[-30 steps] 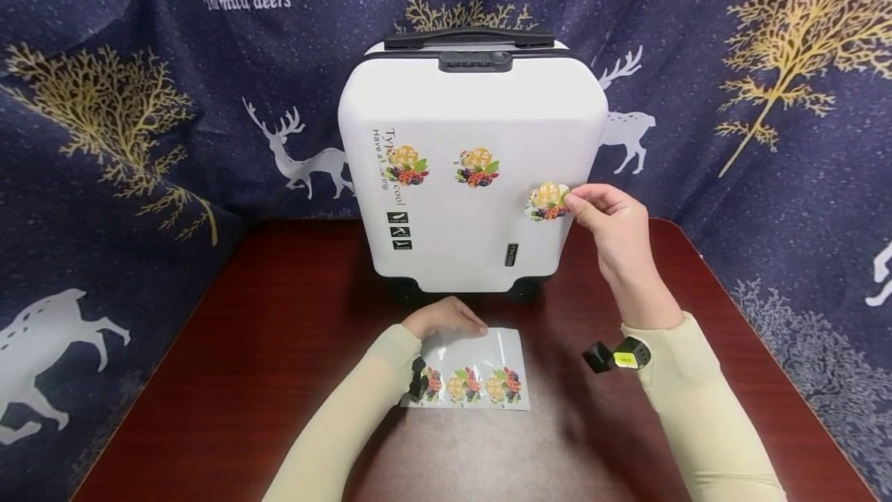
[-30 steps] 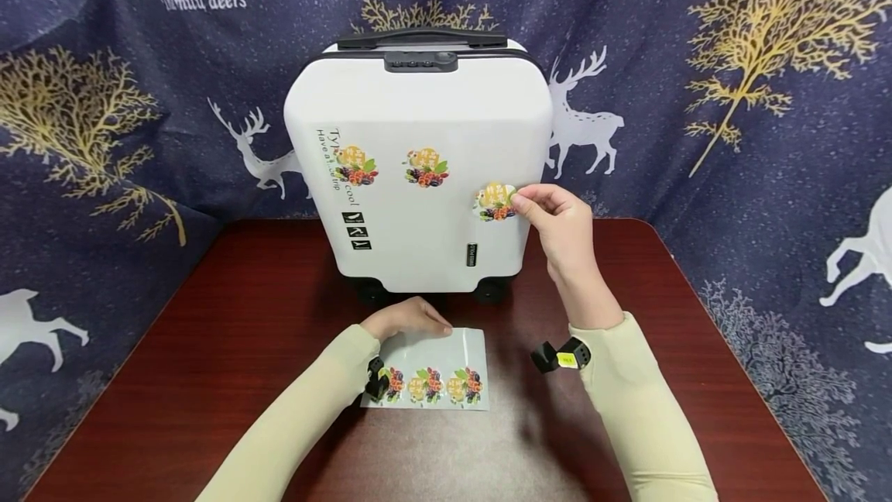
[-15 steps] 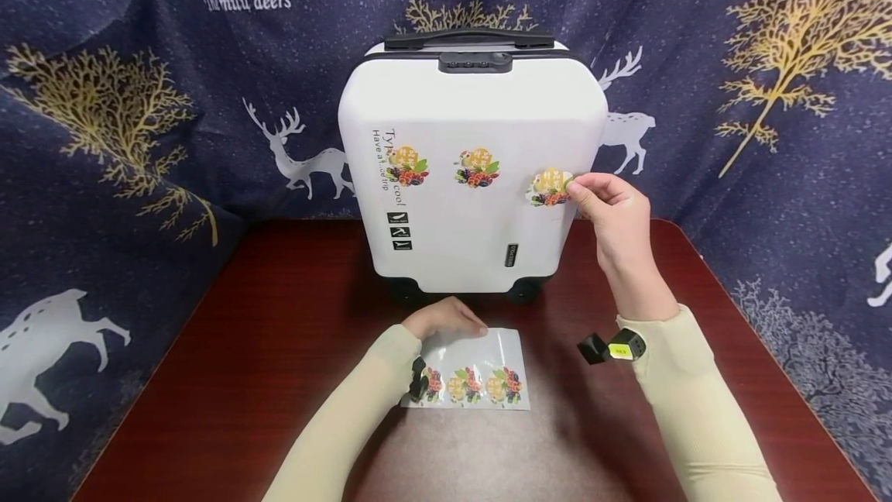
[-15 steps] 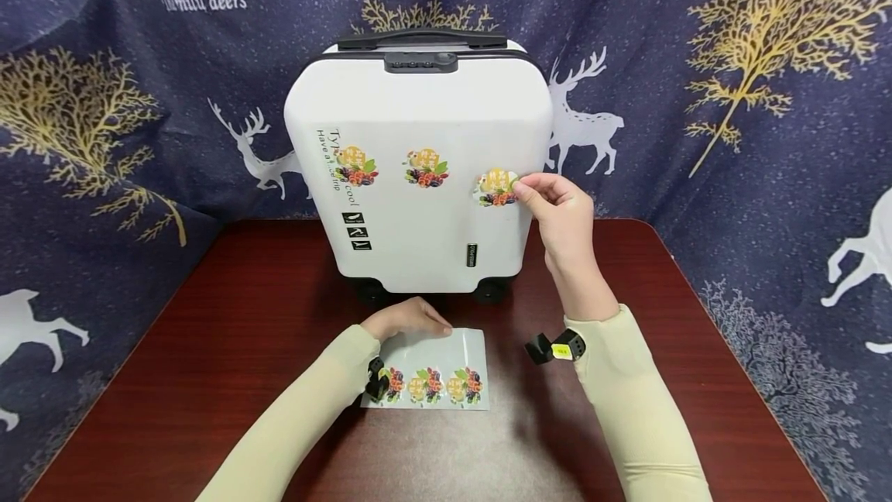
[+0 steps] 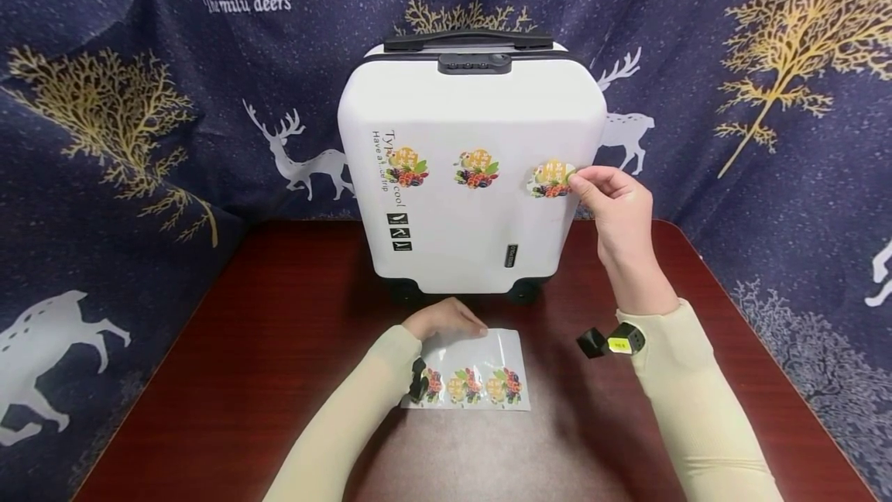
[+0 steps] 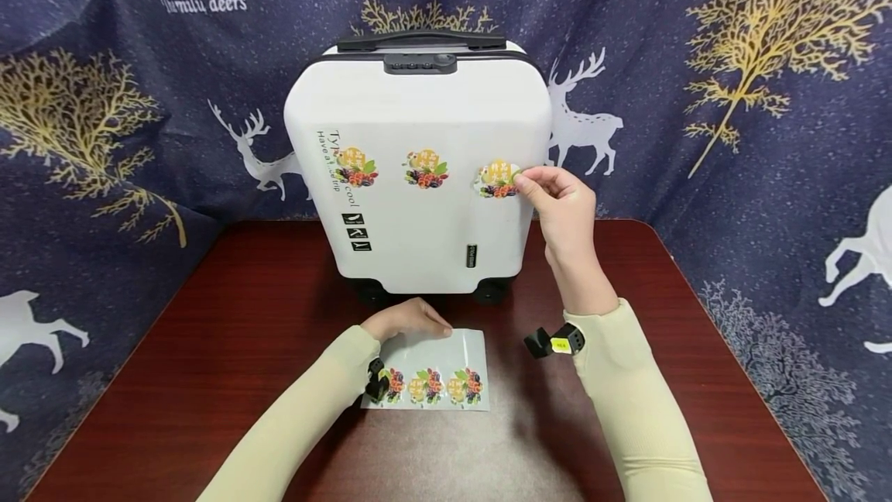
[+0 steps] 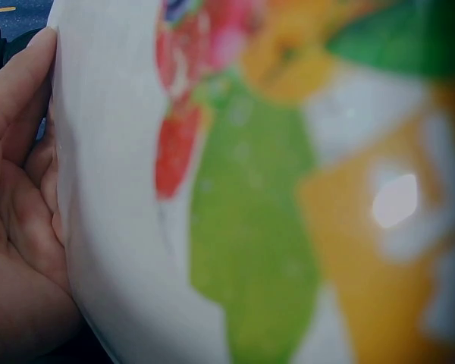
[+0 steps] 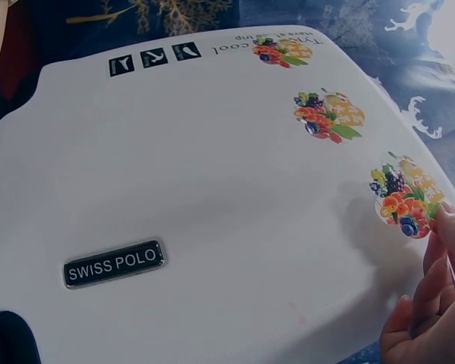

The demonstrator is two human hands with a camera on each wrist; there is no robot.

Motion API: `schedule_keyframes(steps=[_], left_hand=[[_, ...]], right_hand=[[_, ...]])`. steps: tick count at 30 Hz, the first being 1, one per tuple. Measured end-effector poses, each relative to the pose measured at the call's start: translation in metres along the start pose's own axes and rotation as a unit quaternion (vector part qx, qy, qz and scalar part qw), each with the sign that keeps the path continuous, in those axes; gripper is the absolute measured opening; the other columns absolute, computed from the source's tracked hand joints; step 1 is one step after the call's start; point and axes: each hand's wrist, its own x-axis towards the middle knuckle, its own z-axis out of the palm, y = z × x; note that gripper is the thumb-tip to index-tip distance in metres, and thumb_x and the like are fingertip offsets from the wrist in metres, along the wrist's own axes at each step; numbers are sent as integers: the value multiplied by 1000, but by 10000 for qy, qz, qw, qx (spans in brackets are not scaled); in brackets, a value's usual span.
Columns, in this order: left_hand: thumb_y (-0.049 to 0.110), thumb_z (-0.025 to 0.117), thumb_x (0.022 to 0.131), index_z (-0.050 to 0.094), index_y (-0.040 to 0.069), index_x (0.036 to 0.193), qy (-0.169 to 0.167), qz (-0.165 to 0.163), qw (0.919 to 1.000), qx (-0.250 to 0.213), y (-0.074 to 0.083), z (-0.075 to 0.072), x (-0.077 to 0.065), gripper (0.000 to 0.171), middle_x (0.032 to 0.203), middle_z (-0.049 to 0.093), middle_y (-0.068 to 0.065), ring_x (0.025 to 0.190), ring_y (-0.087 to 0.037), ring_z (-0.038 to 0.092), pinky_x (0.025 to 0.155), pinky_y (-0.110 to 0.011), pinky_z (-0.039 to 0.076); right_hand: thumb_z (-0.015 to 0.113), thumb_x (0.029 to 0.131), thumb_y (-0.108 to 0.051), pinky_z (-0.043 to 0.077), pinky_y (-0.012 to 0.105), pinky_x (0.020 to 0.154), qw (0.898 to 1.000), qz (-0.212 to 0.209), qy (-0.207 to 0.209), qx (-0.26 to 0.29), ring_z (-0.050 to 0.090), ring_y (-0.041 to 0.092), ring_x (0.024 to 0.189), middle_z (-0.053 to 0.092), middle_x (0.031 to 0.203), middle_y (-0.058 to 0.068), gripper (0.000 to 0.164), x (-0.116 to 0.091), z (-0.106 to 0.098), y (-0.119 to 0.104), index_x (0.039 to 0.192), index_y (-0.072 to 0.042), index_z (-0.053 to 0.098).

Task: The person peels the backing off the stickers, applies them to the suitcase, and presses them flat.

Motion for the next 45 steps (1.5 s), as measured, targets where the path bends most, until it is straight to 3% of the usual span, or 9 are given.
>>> schedule_keyframes(steps=[17,27,45], left_hand=[[33,77,90,81,17,108,85,-20,10000,30,-5,3,4,25,110,79,-3,97,-12,66,107,-41,50],[30,75,92,81,12,110,23,90,9999,-45,-4,3,3,26,119,77,-6,121,-24,66,112,-43,48],[29,74,93,81,12,110,126,83,9999,47,-1,3,2,25,119,77,-6,117,-21,67,110,-40,49]], right_hand=[[72,89,7,50,17,71,9997,-169,47,-190,61,3,73,72,71,-13,33,3,-1,2,74,-23,75],[74,88,7,49,15,67,9987,-368,159,-300,59,0,67,71,69,-15,33,7,0,5,72,-23,74],[75,87,6,48,14,64,9971,-624,321,-298,56,2,67,70,70,-13,32,7,3,9,73,-23,74]])
